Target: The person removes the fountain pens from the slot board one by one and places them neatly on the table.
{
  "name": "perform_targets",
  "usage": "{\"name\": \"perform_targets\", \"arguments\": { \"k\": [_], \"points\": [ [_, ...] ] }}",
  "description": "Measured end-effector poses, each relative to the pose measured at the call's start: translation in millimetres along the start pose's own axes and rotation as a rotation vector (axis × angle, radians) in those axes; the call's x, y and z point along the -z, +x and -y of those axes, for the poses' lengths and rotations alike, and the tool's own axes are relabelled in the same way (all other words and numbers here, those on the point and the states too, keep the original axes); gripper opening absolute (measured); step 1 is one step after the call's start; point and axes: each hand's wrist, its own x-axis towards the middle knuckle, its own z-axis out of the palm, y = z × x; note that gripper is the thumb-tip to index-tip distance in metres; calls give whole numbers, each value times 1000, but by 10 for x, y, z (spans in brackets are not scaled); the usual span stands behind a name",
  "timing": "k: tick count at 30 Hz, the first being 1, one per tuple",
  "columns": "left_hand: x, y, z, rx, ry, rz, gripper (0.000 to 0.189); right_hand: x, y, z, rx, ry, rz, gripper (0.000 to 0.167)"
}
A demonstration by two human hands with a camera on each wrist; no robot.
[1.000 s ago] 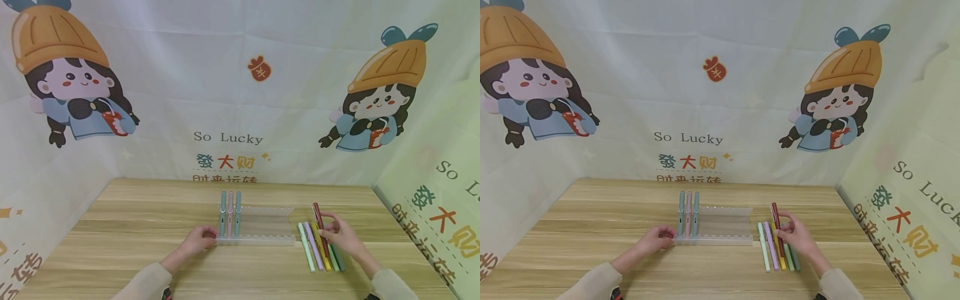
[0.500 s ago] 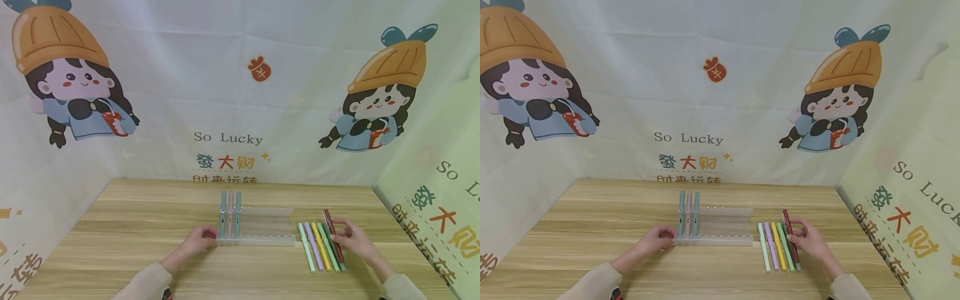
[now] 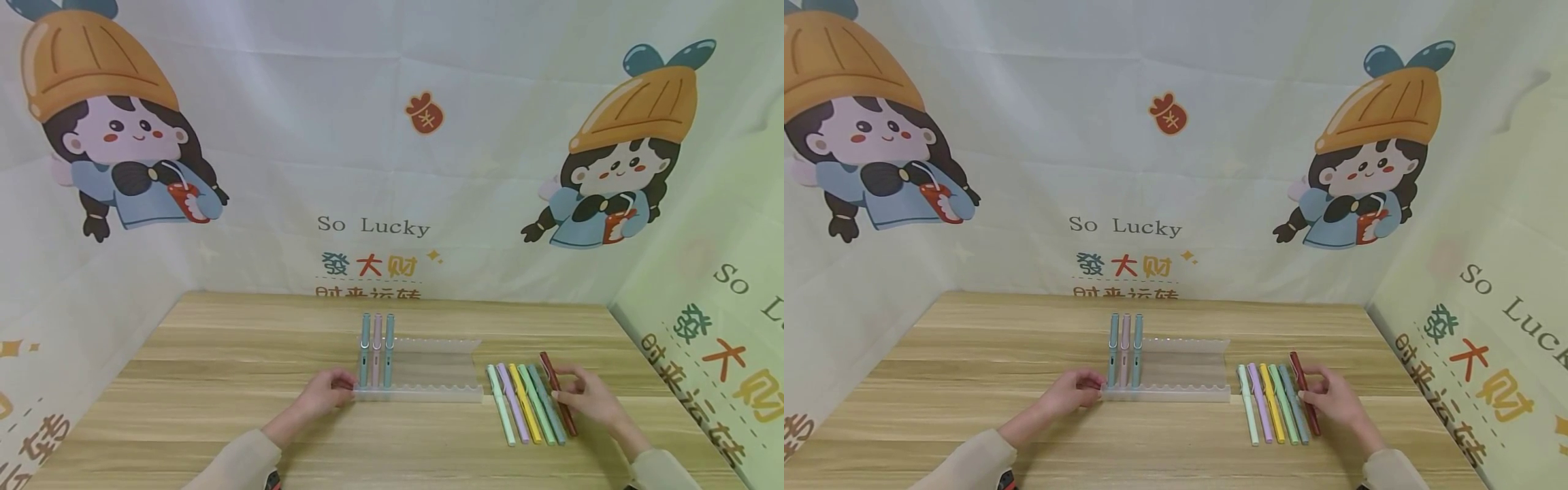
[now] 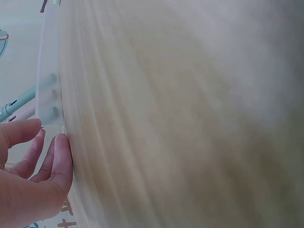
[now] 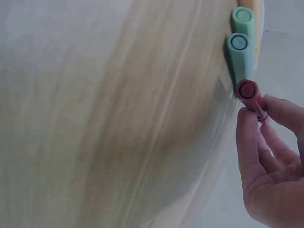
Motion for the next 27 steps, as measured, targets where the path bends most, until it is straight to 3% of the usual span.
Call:
{"name": "perform_targets", "arguments": {
  "k": [16,27],
  "points": [
    [6,5,8,-12,6,-1,18,-25,28,-97,-109,-73,14,43],
    [3,-10,-10,-4,9,-5,17,-58,59,-140,-145,-60,17,36]
  ]
}}
